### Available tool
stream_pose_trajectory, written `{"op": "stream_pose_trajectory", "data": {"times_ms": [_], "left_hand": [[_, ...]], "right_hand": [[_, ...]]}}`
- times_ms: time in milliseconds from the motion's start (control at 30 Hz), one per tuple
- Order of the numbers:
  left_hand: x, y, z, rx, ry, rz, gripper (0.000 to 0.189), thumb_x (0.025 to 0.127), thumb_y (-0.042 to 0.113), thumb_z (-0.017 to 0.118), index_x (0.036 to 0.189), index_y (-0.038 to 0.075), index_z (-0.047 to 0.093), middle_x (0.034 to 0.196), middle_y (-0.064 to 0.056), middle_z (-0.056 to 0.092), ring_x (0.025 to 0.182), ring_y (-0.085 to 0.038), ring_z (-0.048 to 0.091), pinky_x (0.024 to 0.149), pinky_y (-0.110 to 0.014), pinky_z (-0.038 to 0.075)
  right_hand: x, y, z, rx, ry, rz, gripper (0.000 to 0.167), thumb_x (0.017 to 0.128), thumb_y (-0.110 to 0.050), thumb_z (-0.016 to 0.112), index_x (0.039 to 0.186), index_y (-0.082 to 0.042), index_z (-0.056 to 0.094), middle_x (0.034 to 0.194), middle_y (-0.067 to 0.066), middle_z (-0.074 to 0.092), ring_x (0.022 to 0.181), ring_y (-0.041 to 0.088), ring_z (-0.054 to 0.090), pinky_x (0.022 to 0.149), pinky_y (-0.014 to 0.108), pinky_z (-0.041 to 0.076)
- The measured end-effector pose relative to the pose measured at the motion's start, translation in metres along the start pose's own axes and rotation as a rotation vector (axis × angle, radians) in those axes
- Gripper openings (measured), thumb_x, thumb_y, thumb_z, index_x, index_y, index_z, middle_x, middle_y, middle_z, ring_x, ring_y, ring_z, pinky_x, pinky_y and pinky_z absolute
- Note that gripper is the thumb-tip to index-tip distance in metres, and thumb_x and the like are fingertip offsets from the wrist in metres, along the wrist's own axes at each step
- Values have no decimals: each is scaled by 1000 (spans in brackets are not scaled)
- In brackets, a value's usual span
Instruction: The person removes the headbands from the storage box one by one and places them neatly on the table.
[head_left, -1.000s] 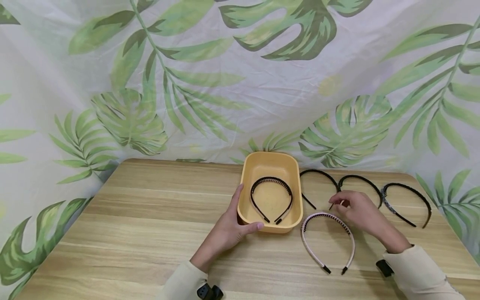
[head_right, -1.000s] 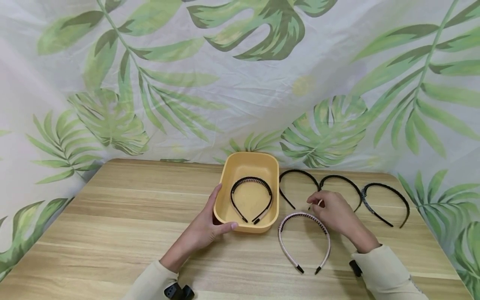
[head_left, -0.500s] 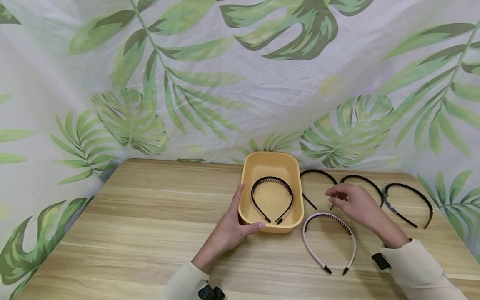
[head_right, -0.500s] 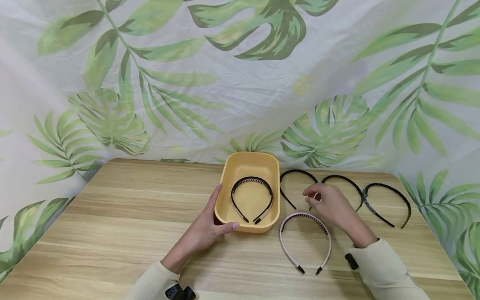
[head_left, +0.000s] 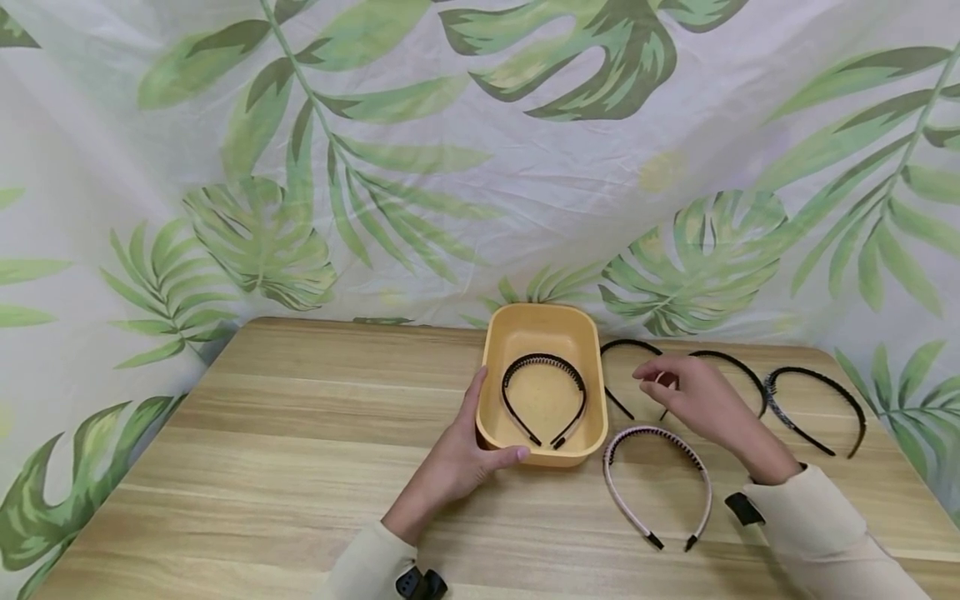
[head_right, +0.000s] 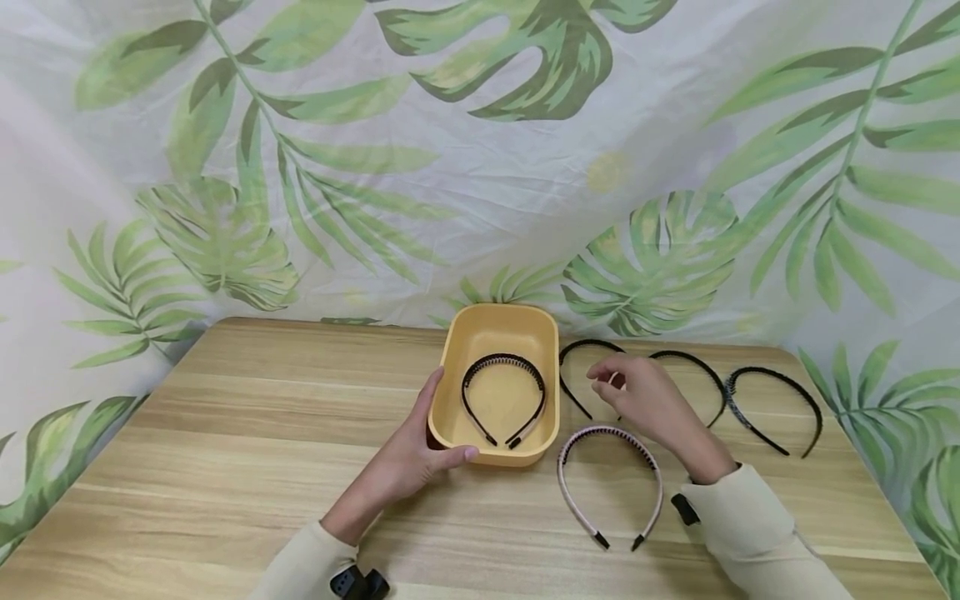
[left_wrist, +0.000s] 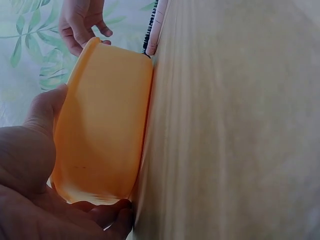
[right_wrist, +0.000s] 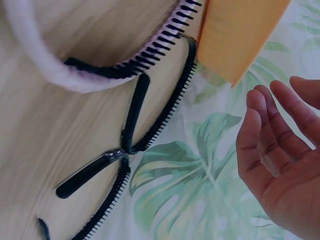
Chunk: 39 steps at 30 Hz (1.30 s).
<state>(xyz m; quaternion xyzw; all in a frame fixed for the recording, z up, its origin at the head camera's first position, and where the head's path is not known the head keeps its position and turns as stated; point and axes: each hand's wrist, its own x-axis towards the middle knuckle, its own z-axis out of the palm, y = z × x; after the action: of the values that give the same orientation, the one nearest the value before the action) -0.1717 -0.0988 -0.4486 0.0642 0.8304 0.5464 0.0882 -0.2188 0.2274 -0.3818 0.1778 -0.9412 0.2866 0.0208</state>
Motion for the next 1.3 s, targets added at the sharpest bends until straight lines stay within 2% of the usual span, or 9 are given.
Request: {"op": "stream_pose_trajectory", "data": {"times_ms": [300, 500, 667, 967, 1133, 1300], "left_hand": [[4, 3, -2, -47, -21, 19, 131, 80, 27, 93, 170, 30, -3, 174, -16, 23, 141, -33, 52, 124, -54, 31], [5, 3, -3, -15, -17, 11, 130, 79, 30, 94, 170, 31, 1, 175, -15, 19, 146, -37, 48, 125, -54, 30], [7, 2, -3, 12, -15, 4, 132, 77, 32, 95, 170, 30, 1, 174, -17, 21, 147, -38, 47, 124, -55, 32], [10, 1, -4, 5, -23, 12, 135, 76, 30, 96, 170, 26, 0, 173, -15, 24, 144, -33, 49, 122, -51, 35], [9, 1, -4, -6, -19, 22, 134, 77, 28, 96, 170, 24, 0, 172, -16, 27, 139, -31, 54, 120, -49, 39], [9, 1, -3, -5, -20, 35, 133, 77, 26, 96, 170, 23, 2, 171, -16, 29, 144, -32, 50, 122, -50, 36]], "right_hand": [[7, -10, 1, 15, 38, -56, 15, 99, -6, 69, 110, -3, 78, 103, 11, 78, 92, 25, 69, 74, 34, 53], [13, -17, 3, 32, 52, -100, 15, 99, -5, 69, 110, -2, 79, 106, 13, 78, 93, 25, 69, 80, 39, 55], [19, -25, 7, 69, 44, -100, 16, 98, -3, 68, 111, -1, 78, 105, 14, 78, 94, 27, 69, 82, 42, 56], [34, -40, 17, 111, 15, -109, 17, 99, -2, 66, 111, -1, 77, 108, 16, 77, 96, 27, 69, 82, 39, 55], [43, -44, 21, 116, -8, -71, 20, 99, -4, 65, 115, -2, 77, 107, 14, 77, 97, 28, 69, 77, 35, 54], [49, -44, 26, 152, -23, -45, 21, 99, -2, 66, 117, -1, 76, 108, 15, 77, 100, 31, 70, 76, 36, 56]]}}
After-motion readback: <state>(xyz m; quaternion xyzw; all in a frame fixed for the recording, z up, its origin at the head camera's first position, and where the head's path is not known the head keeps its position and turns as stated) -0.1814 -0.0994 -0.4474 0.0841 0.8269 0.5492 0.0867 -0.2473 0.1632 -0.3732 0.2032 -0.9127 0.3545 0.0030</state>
